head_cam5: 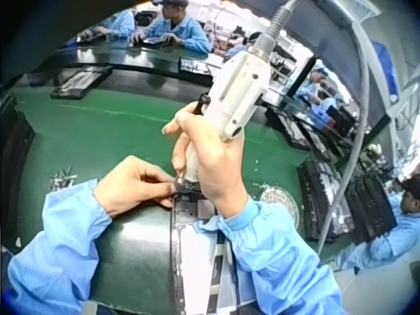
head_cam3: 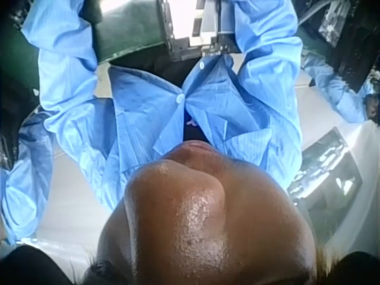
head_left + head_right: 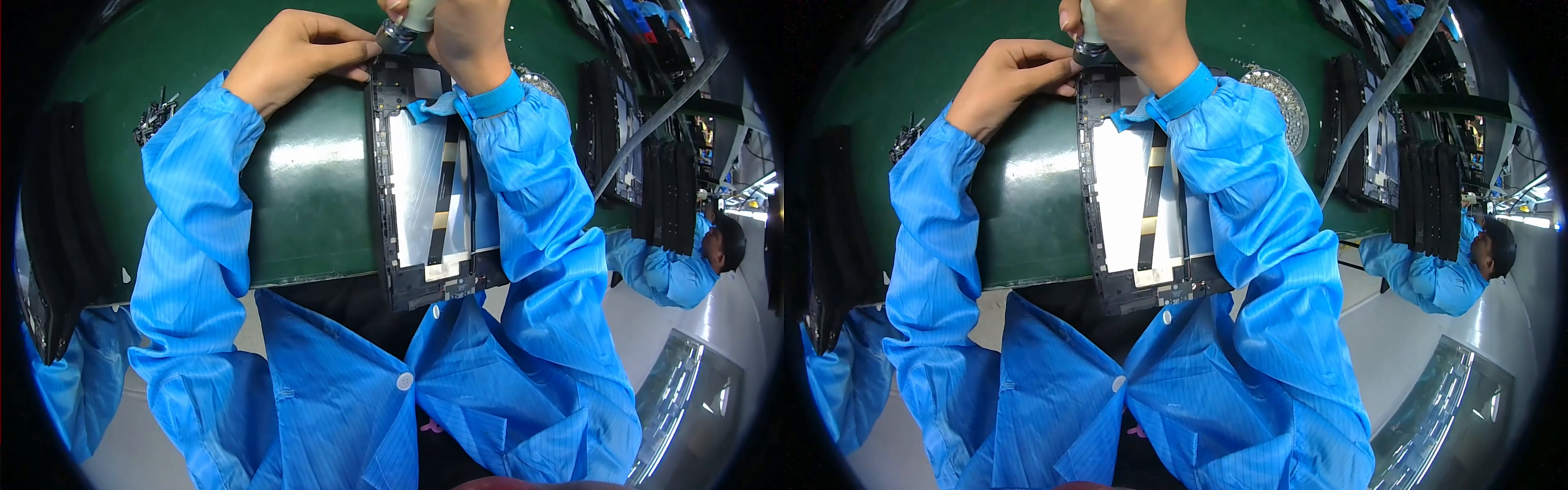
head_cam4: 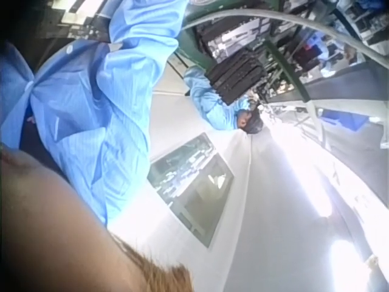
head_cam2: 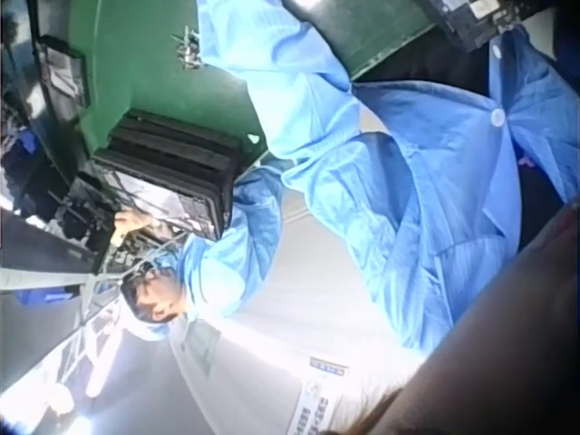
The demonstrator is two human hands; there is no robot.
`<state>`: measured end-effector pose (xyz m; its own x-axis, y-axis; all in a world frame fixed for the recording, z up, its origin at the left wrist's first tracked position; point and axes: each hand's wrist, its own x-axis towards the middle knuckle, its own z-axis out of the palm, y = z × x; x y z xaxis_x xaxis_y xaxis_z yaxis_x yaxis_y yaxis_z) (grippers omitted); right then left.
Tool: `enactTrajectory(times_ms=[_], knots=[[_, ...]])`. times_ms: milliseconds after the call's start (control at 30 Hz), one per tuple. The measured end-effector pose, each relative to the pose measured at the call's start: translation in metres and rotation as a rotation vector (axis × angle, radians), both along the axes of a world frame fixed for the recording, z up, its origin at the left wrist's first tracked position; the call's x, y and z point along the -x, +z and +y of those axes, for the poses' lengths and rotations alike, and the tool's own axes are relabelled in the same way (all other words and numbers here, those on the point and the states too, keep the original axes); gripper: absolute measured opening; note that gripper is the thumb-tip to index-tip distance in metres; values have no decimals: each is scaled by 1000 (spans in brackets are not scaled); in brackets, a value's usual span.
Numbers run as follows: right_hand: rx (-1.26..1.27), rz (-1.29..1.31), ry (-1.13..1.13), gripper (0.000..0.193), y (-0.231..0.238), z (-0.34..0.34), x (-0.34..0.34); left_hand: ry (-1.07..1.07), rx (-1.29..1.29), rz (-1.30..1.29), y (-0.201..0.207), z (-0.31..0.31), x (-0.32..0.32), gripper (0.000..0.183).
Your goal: Driving screws into electronic screen frames on an assembly line using an electric screwdriver.
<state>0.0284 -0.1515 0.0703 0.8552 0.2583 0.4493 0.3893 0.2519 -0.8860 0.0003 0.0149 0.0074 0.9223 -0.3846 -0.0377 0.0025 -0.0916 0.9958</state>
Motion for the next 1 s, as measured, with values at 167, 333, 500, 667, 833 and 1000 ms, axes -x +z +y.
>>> enactTrajectory(times_ms=[167, 333, 500, 667, 833, 1000], knots=[[-34, 4, -14, 17, -1, 3, 1, 2, -16, -2, -2, 0, 0, 25], [2, 13, 0, 17, 0, 4, 2, 10, -45, 25, -9, 6, -5, 26], [-54, -1, -1, 15, -3, 7, -2, 3, -49, 5, -3, 3, -3, 26], [-41, -22, -8, 14, -6, 12, -3, -5, -37, -25, -3, 4, -1, 27], [9, -2, -29, 20, -7, 8, -4, 19, -119, -63, -4, 1, -3, 27], [49, 15, -54, 22, -4, 7, -2, 6, -94, -56, -2, 0, -4, 26]])
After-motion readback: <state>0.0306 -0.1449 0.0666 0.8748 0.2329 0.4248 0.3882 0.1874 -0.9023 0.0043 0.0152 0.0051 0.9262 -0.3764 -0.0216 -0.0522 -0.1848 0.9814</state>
